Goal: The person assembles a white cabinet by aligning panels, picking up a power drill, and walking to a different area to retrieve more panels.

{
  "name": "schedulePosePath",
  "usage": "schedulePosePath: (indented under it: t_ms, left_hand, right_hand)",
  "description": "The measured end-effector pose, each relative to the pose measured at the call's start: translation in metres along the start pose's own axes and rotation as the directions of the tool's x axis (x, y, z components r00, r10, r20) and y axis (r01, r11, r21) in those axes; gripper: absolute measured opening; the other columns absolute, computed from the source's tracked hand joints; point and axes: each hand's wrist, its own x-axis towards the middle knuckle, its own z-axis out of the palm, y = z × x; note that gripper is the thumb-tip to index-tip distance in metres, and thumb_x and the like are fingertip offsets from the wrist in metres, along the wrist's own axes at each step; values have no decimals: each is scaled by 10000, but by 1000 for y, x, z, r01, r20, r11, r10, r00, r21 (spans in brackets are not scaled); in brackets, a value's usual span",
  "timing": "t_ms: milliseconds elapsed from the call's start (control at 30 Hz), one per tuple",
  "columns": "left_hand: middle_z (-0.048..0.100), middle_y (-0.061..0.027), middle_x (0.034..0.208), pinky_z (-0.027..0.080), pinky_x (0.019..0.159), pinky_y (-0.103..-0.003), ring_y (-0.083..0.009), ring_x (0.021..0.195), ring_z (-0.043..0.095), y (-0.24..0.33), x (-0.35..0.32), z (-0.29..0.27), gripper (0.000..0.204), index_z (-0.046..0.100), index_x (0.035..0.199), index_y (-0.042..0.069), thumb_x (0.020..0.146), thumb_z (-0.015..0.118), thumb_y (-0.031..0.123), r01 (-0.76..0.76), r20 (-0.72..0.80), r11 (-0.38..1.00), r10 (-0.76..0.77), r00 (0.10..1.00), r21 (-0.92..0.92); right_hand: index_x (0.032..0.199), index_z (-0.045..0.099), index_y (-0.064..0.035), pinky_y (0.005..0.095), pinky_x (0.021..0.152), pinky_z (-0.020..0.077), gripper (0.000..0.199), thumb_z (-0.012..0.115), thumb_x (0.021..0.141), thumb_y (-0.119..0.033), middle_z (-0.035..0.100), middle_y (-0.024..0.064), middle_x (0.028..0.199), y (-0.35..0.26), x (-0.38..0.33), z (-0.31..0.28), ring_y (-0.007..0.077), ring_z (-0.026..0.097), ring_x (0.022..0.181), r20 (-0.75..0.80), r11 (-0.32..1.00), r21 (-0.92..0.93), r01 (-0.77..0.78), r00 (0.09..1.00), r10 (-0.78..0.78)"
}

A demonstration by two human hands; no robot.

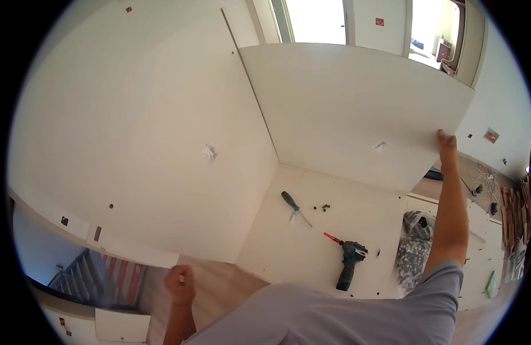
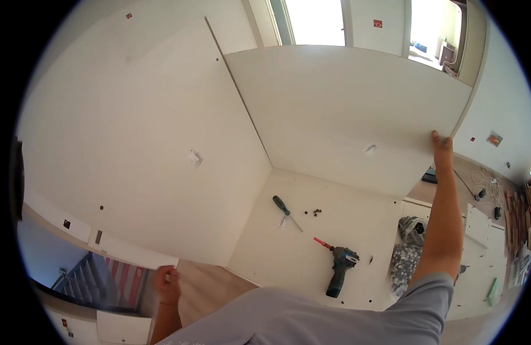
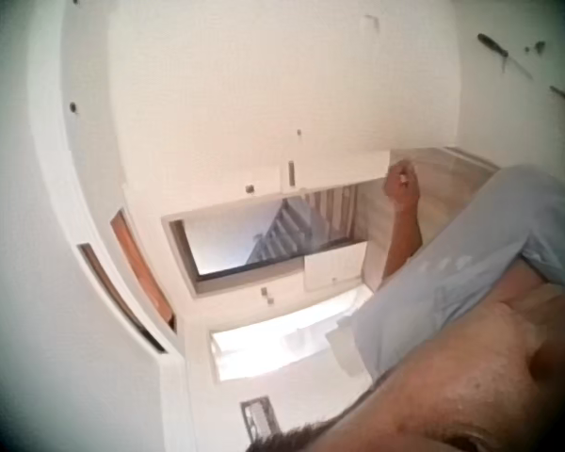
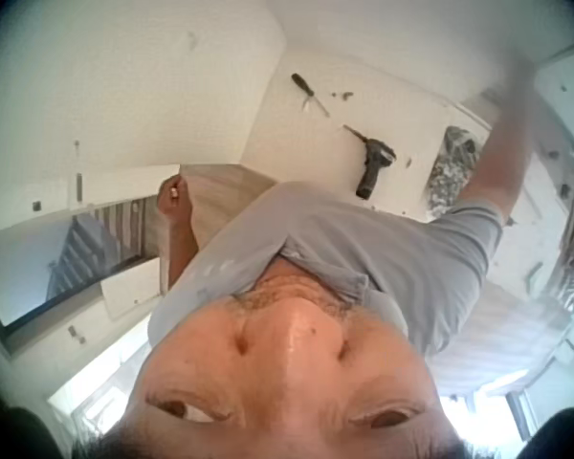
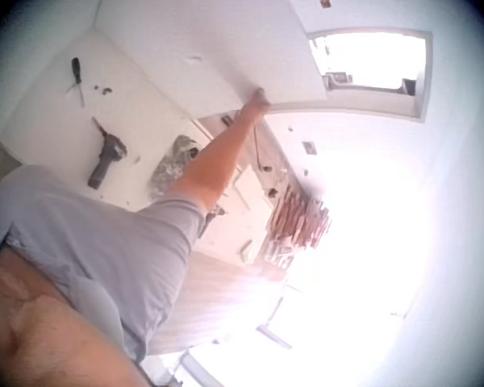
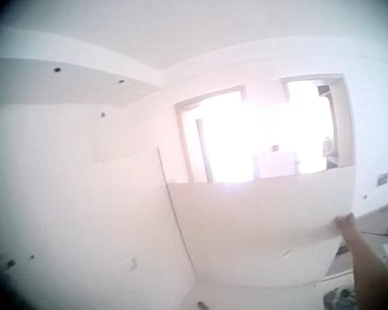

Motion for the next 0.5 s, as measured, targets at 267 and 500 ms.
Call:
schedulePosePath:
  t_ms: [267, 500]
  left_hand:
    - [556, -170, 1357, 449, 1036, -393, -274, 1214, 557, 28, 61, 8, 591, 414, 1423, -47, 1036, 594, 363, -48, -385, 957, -68, 920, -285]
    - [562, -175, 1389, 455, 1084, -404, -267, 1249, 570, 13, 96, 22, 549, 418, 1441, -35, 1056, 590, 316, 214, -252, 771, -436, 864, -600]
  right_hand:
    - [1244, 568, 43, 378, 1020, 424, 666, 677, 963, -551, 637, 157, 1213, 22, -3, -6, 248, 551, 1126, 40, 1000, 8, 0, 999, -1]
    - [1145, 604, 66, 359, 989, 422, 649, 606, 999, -567, 623, 148, 1116, 20, -5, -10, 228, 510, 1027, -4, 993, 113, -24, 1000, 24]
